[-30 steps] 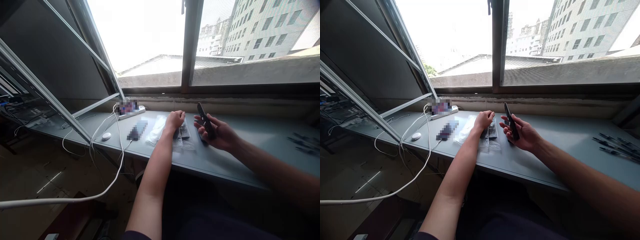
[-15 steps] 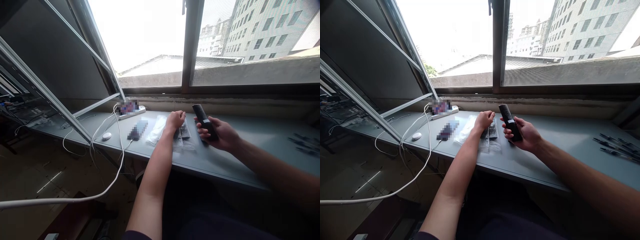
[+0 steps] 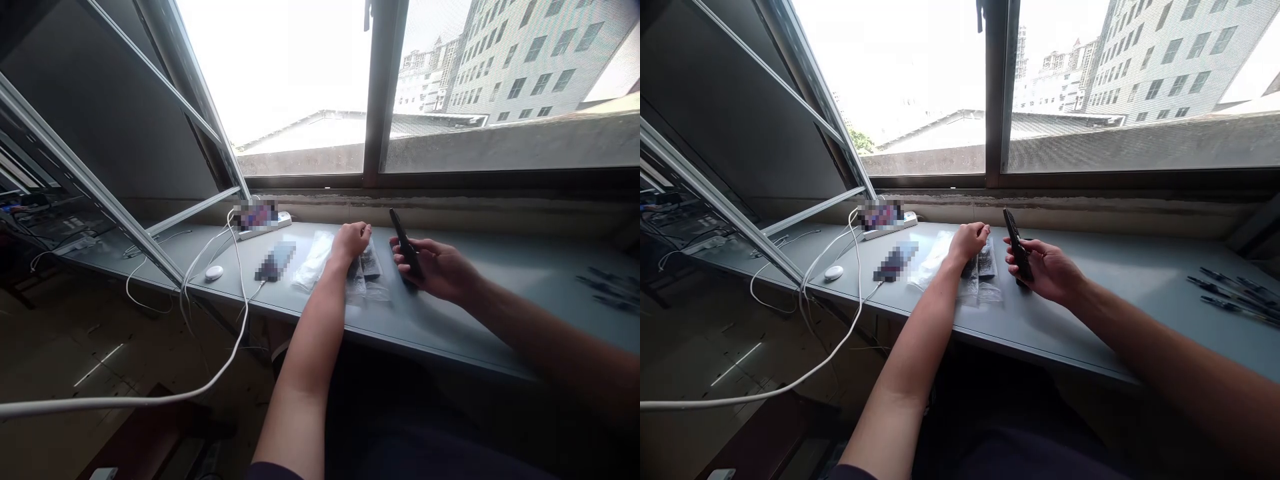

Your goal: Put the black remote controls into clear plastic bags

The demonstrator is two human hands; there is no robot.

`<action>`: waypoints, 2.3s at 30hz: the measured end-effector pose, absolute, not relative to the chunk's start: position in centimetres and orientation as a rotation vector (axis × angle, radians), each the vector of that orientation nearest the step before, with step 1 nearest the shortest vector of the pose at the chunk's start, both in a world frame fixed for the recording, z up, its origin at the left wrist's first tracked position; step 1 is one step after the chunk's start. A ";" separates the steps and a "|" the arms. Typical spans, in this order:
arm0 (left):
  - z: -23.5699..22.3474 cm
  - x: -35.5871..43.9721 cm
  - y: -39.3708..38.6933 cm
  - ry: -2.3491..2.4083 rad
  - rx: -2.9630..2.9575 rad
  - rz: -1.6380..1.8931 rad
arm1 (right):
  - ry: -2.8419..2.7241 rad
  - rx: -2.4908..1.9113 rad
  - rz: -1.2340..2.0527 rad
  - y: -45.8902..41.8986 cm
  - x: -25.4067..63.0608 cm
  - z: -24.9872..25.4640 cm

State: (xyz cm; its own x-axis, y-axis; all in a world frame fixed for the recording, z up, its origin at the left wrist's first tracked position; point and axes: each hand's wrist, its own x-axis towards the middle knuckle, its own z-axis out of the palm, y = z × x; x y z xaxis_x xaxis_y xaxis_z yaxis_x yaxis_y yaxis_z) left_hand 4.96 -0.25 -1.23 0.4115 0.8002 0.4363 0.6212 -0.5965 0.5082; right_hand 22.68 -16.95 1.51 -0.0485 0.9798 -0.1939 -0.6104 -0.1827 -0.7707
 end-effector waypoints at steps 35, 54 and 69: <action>-1.3 5.0 -0.1 1.251 2.375 0.930 | -1.457 -1.126 0.567 -17.8 21.9 -0.1; -1.3 5.0 -0.1 1.264 2.408 0.922 | -1.498 -1.066 0.379 -18.1 21.8 0.0; -1.7 5.1 0.4 1.259 2.405 0.948 | -1.575 -1.287 0.180 -16.3 23.2 -1.6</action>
